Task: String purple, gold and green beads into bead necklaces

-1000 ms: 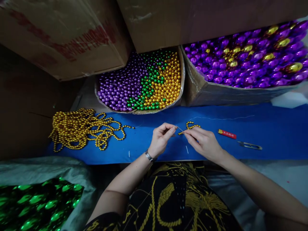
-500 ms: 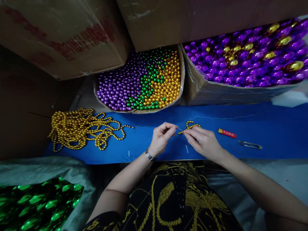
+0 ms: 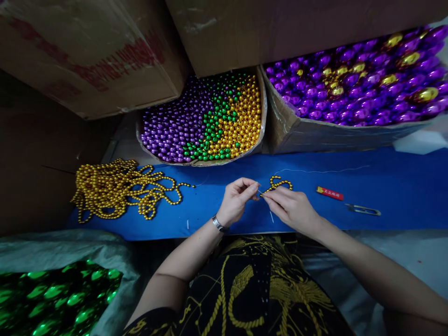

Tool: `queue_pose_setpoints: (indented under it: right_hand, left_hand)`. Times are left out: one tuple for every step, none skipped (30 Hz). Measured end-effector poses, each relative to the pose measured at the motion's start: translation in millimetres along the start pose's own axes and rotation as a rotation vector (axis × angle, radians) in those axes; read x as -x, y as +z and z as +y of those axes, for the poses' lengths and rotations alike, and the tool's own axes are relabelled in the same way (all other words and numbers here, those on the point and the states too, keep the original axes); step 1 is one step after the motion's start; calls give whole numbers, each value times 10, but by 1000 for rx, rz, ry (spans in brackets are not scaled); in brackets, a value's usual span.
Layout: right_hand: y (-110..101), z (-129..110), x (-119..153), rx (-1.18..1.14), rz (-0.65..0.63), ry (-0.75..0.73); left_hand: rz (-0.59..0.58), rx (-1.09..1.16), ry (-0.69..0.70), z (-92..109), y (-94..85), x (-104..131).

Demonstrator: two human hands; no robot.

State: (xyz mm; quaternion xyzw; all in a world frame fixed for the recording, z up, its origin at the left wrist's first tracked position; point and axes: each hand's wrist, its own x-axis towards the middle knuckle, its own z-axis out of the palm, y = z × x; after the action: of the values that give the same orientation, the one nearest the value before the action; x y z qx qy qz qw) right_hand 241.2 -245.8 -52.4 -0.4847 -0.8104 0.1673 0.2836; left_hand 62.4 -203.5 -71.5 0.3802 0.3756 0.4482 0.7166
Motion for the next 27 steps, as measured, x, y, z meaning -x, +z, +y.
queue_pose_setpoints:
  right_hand:
    - [-12,-3,-9,-85,-35,35]
    - [-22,-3,-19,-197,-66,79]
    - [-27,0,-32,-320,-84,121]
    - [-27,6,-47,-433,-79,148]
    - [-23,14,-68,-508,-48,154]
    - [-18,22,-95,-531,13,136]
    - [-17,27,-129,-501,94,99]
    - [-24,29,-171,-430,188,59]
    - [-45,26,-220,-337,287,20]
    - [-80,19,-276,-244,374,-23]
    - [-129,9,-335,-163,442,-69]
    - [-191,-3,-395,-96,489,-118]
    - [-259,-15,-453,-41,514,-170]
    - [-330,-24,-507,8,522,-220]
    - [-399,-29,-555,53,517,-263]
    - [-463,-30,-597,98,500,-291]
    - [-522,-27,-634,144,475,-307]
    - [-578,-22,-666,189,445,-315]
    - [-634,-17,-695,235,419,-311]
    - [-692,-17,-723,279,408,-297]
    - [-757,-23,-753,321,421,-277]
    - [-831,-39,-785,366,468,-268]
    - [-913,-67,-822,419,542,-276]
    - [-1003,-107,-862,476,637,-300]
    - [-1097,-157,-906,527,732,-332]
    - [-1189,-217,-954,569,816,-362]
    - [-1277,-284,-1004,598,884,-381]
  left_hand:
    - [-5,9,-13,16,10,-9]
    - [-7,36,-30,32,22,-19]
    - [-9,82,-52,50,38,-31]
    - [-15,139,-78,72,62,-46]
    - [-22,199,-102,99,93,-62]
    - [-30,251,-117,134,135,-81]
    - [-40,284,-120,178,188,-103]
    - [-53,300,-111,233,251,-128]
    - [-69,307,-89,297,322,-157]
    - [-86,310,-59,369,399,-189]
    - [-103,314,-24,446,479,-226]
    - [-115,322,12,525,558,-266]
    - [-116,333,48,602,632,-311]
    - [-105,345,83,675,699,-360]
    - [-87,352,117,744,758,-412]
    - [-68,354,145,808,809,-466]
    - [-54,348,166,871,856,-519]
    - [-47,330,185,933,900,-568]
    - [-48,297,206,999,945,-610]
    - [-53,254,231,1071,996,-640]
    - [-59,207,256,1151,1053,-658]
    - [-67,162,277,1240,1119,-660]
    - [-73,120,296,1337,1192,-649]
    - [-77,78,314,1442,1273,-625]
    - [-78,33,333,1554,1359,-590]
    - [-71,-24,361,1671,1448,-549]
    - [-45,-106,422,1793,1538,-506]
